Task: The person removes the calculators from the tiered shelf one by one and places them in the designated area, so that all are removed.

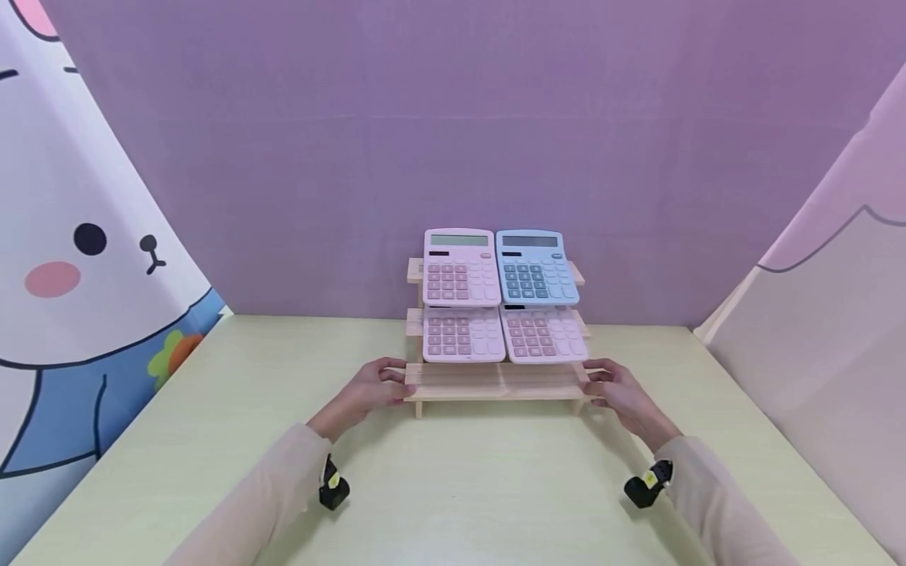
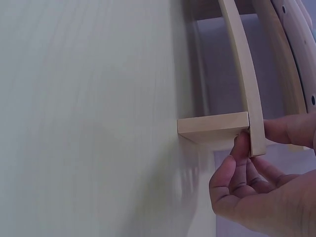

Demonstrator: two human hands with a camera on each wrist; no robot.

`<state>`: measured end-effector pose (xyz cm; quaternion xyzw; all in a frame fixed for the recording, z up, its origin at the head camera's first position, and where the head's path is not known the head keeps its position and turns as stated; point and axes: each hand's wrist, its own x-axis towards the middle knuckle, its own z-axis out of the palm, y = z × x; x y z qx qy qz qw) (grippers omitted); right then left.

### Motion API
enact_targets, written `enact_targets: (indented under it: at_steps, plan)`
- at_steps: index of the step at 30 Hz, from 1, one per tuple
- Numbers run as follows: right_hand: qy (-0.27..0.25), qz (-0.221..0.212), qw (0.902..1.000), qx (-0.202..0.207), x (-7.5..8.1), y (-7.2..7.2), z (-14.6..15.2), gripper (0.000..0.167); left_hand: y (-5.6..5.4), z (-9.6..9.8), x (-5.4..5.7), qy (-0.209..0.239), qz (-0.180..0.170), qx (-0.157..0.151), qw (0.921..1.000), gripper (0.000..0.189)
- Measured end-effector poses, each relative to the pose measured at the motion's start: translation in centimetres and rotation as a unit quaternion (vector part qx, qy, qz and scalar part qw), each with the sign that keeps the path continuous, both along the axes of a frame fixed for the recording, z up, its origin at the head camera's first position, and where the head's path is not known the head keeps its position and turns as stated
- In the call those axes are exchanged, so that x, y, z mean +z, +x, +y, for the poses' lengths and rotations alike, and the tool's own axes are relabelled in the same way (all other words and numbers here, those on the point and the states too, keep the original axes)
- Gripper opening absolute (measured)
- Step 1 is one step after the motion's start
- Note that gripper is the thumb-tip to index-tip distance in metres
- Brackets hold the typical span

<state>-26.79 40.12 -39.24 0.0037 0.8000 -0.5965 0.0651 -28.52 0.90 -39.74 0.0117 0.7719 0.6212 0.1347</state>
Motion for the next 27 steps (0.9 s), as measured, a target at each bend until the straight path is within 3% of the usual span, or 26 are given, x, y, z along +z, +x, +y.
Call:
enact_targets:
  at_steps: [10, 19, 27]
  plan:
    - [0.002, -0.002, 0.9999, -0.013, -0.02, 0.02, -0.06, 0.050, 0.66, -0.25, 0.61, 0.011, 0.014, -0.032, 0.9993, 0.059]
    - [0.010, -0.008, 0.9997, -0.019, -0.17, -0.24, -0.03, 0.049, 0.08, -0.26, 0.18, -0.009, -0.003, -0.015, 0.9998, 0.059]
    - [0.003, -0.006, 0.9998, -0.017, -0.56, -0.44, 0.24, 0.047, 0.27, -0.39, 0.18, -0.006, 0.010, -0.034, 0.9994, 0.062]
